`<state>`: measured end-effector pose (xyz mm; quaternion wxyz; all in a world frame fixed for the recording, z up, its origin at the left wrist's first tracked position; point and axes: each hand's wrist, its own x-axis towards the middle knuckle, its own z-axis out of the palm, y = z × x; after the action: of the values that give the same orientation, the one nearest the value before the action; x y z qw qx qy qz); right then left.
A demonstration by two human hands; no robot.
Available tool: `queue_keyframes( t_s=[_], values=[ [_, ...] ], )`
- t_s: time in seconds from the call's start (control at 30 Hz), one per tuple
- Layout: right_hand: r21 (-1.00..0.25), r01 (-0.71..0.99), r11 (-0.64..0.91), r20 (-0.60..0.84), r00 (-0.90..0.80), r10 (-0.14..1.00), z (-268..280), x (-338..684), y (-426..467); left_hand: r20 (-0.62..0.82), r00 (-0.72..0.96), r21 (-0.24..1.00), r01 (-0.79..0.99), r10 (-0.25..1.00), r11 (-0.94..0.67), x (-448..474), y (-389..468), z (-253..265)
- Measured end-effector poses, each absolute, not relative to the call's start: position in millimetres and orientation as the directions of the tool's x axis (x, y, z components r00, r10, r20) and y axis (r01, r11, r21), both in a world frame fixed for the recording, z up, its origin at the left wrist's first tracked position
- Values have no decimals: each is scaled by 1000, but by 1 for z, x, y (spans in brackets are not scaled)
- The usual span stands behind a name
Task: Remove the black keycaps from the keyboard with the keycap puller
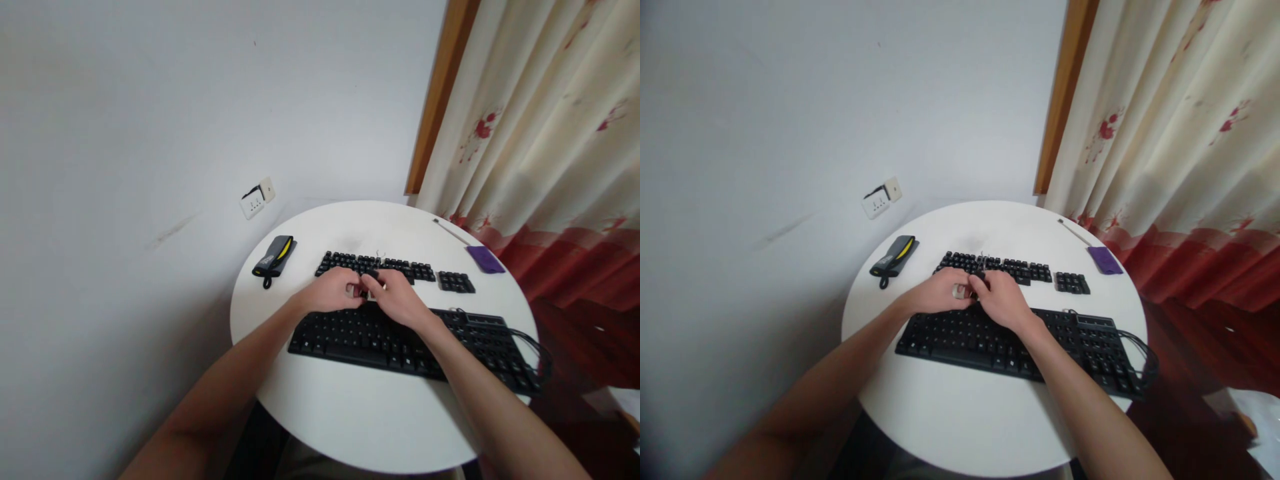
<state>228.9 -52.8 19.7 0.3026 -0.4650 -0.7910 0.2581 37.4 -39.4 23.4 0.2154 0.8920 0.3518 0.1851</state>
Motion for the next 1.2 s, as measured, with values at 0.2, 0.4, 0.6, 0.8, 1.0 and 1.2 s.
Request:
queue_keyframes(
  t_s=[0.2, 0.4, 0.6, 0.8, 1.0, 1.2],
  values=[
    [-807, 499, 317, 239, -215, 947, 7, 232, -38, 406, 608, 478, 495, 683, -725, 45, -31, 10],
    [-831, 438, 343, 312, -143, 939, 8, 233, -36, 493, 532, 458, 514, 688, -725, 50, -32, 4],
    [-751, 535, 387, 361, -159, 919, 11, 234, -38, 506, 624, 227, 569, 595, -791, 51, -42, 16],
    [-797, 539, 272, 294, -47, 955, 6, 237, -33, 518, 507, 315, 636, 689, -704, 45, -26, 4],
    [-852, 473, 224, 290, 71, 954, 5, 243, -26, 382, 442, 264, 789, 812, -554, 32, -3, -17],
    [-857, 454, 242, 301, 62, 952, 7, 243, -26, 356, 425, 251, 814, 832, -524, 35, 0, -26]
  ],
)
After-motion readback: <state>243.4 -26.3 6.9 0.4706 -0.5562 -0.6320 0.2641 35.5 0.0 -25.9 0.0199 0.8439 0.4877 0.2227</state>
